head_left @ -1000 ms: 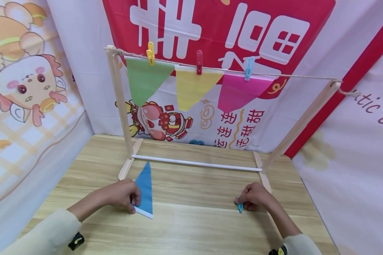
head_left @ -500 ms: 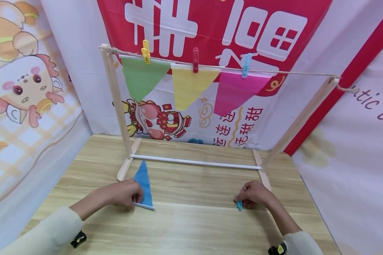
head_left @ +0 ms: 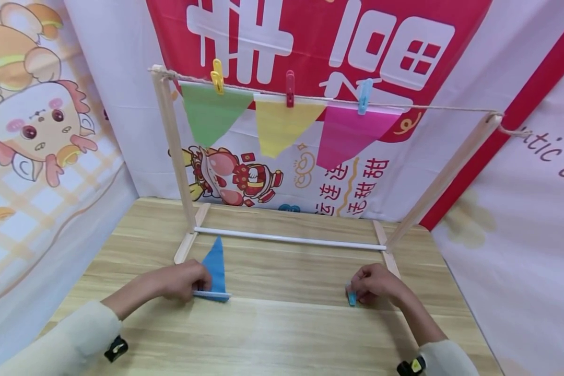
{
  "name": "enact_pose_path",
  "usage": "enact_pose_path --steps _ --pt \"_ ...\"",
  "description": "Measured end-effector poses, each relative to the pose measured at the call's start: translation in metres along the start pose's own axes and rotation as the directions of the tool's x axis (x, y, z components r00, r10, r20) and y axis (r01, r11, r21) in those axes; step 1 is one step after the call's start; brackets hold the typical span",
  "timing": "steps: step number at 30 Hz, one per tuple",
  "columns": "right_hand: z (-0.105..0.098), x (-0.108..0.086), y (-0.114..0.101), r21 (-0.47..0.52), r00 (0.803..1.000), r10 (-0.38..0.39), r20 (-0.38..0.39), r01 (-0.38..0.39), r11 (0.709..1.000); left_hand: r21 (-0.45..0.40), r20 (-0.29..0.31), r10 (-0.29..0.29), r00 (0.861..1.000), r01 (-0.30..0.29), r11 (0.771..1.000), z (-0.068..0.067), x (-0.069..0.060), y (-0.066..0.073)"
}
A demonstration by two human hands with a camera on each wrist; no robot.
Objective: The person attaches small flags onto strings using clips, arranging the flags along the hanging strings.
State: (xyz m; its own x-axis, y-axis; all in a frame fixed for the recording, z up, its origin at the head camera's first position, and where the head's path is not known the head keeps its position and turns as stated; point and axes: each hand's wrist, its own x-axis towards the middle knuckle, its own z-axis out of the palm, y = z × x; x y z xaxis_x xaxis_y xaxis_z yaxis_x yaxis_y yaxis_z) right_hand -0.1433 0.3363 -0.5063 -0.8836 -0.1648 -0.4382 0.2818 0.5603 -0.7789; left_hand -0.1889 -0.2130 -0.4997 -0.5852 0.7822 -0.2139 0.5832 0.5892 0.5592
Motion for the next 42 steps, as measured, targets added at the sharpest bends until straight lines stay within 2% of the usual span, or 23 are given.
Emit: enact_pose_path --steps 5,11,19,24,28,34,39,42 --pt "-0.002 0.001 0.002 0.046 1.000 0.019 -0.005 -0.018 0.999 0.015 -0.073 -0.001 0.997 0.002 1.000 -0.002 0.002 -0.002" --pt "-0.003 0.002 0.003 0.114 1.000 0.030 0.001 -0.030 0.993 0.030 -0.157 0.040 0.987 -0.036 0.999 -0.005 0.007 -0.008" --pt "-0.006 0.005 0.008 0.244 0.998 -0.001 0.056 -0.012 0.970 -0.048 -0.180 -0.001 0.984 -0.008 0.999 -0.008 0.013 -0.009" --pt "-0.008 0.008 0.009 0.339 0.995 -0.045 0.092 0.011 0.941 -0.068 -0.218 -0.013 0.976 -0.002 0.998 -0.006 0.017 -0.006" --pt "-0.009 0.009 0.009 0.384 0.993 -0.060 0.099 0.018 0.923 -0.103 -0.288 -0.031 0.957 0.001 0.995 -0.005 0.022 -0.001" --pt "-0.008 0.011 0.009 0.416 0.993 -0.075 0.089 0.032 0.909 -0.181 -0.389 -0.102 0.916 0.033 0.983 -0.006 0.029 0.005" --pt "-0.007 0.013 0.010 0.419 0.994 -0.083 0.073 0.045 0.907 -0.264 -0.414 -0.176 0.893 0.067 0.962 -0.006 0.032 0.009" --pt "-0.007 0.013 0.012 0.446 0.994 -0.086 0.070 0.046 0.894 -0.317 -0.423 -0.207 0.882 0.070 0.946 -0.005 0.034 0.013"
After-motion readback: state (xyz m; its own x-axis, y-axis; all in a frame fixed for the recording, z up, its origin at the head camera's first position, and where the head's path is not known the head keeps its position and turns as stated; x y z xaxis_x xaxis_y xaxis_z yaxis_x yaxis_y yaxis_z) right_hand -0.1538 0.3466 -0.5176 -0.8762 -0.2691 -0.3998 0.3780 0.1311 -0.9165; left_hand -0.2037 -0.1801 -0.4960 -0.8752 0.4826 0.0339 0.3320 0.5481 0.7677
